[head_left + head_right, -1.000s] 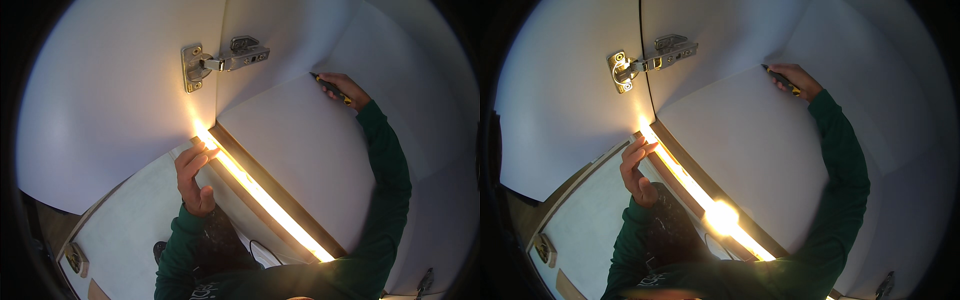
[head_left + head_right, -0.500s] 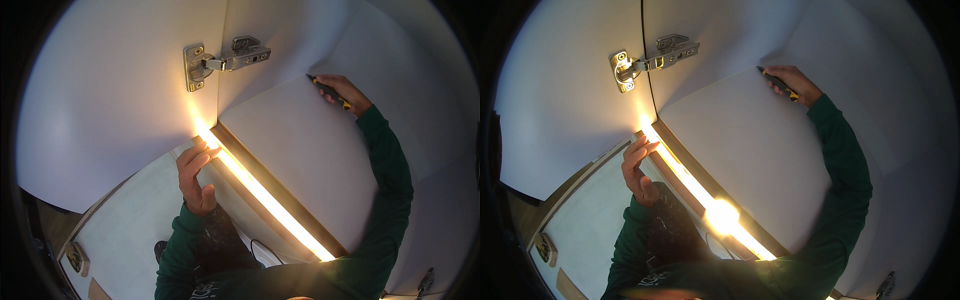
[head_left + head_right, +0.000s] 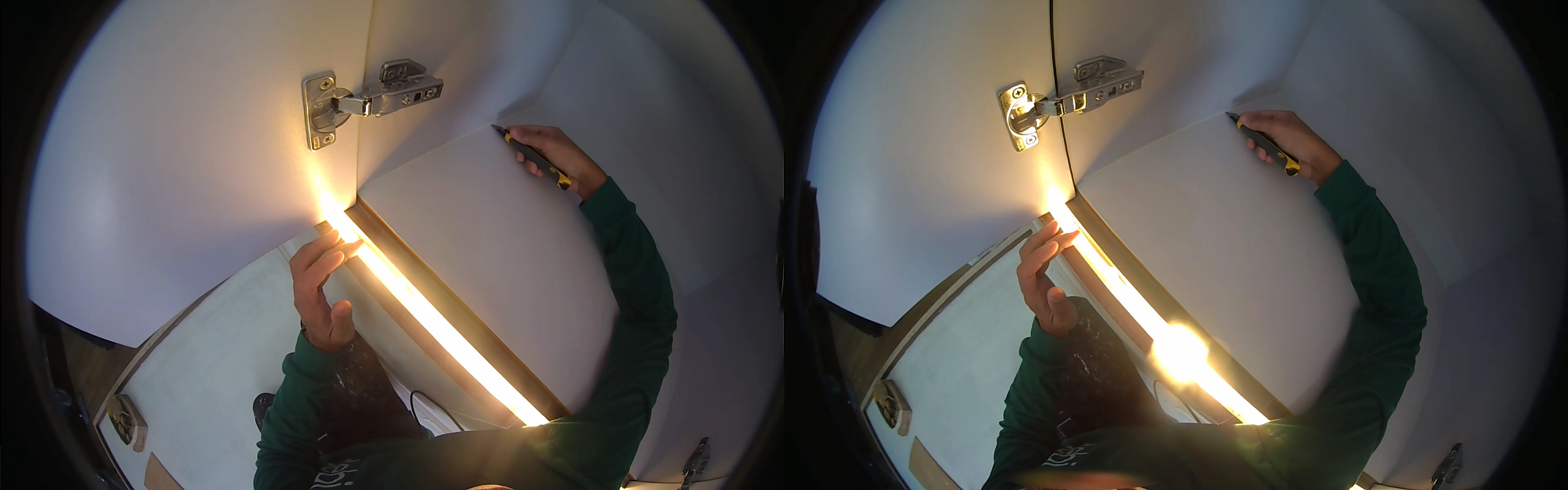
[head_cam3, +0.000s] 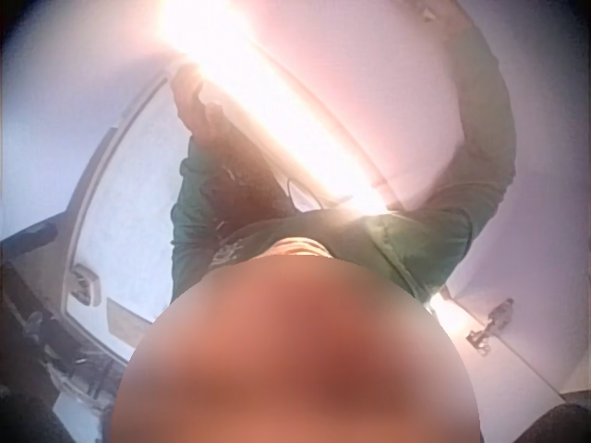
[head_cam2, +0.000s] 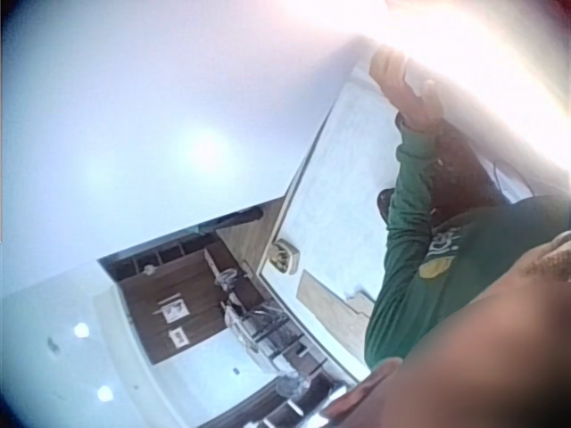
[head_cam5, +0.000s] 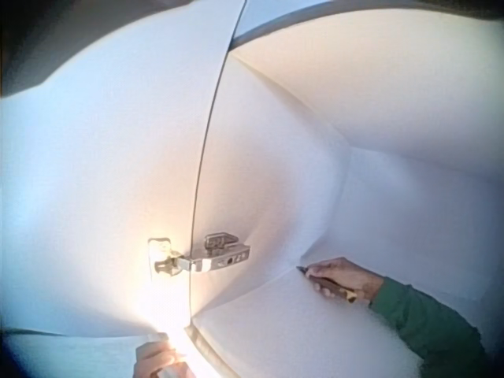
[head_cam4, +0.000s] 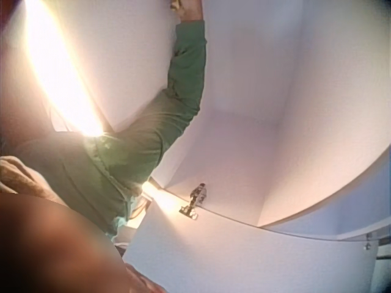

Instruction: The person kneels on the floor and uses a utility knife to trim the edges of a white cabinet door and interior panel. They repeatedly open and close the door to access different sections and carefully cut along the seams.

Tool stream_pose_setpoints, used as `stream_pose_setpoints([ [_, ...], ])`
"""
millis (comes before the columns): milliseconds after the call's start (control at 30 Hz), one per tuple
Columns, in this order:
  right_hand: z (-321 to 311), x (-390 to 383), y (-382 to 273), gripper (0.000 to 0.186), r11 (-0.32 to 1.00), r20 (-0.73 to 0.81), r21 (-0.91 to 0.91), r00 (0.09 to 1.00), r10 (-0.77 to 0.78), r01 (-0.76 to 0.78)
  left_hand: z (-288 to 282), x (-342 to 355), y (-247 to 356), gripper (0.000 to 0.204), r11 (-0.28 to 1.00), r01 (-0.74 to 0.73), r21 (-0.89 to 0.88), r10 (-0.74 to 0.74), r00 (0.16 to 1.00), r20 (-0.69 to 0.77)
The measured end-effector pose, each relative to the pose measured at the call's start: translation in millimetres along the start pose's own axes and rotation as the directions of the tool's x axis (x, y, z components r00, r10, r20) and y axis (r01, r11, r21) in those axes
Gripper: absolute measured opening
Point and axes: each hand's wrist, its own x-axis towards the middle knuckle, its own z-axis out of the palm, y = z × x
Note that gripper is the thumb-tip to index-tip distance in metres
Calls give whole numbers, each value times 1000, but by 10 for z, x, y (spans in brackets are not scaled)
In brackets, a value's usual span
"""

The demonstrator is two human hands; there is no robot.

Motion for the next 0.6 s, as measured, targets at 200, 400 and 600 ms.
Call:
stream_pose_setpoints([
  [200, 63, -47, -28, 55, 999, -11, -35, 1000, 8, -8, -21, 1, 2, 60, 1000, -4, 14, 4, 1000, 11],
  [400, 115, -256, -24, 57, 1000, 26, -25, 1000, -1, 1, -1, -74, 126, 61, 1000, -7, 8, 7, 1000, 3],
  [600, 146, -387, -72, 38, 1000, 44, -9, 999, -16, 16, -14, -71, 198, 61, 1000, -12, 0, 12, 1000, 11],
])
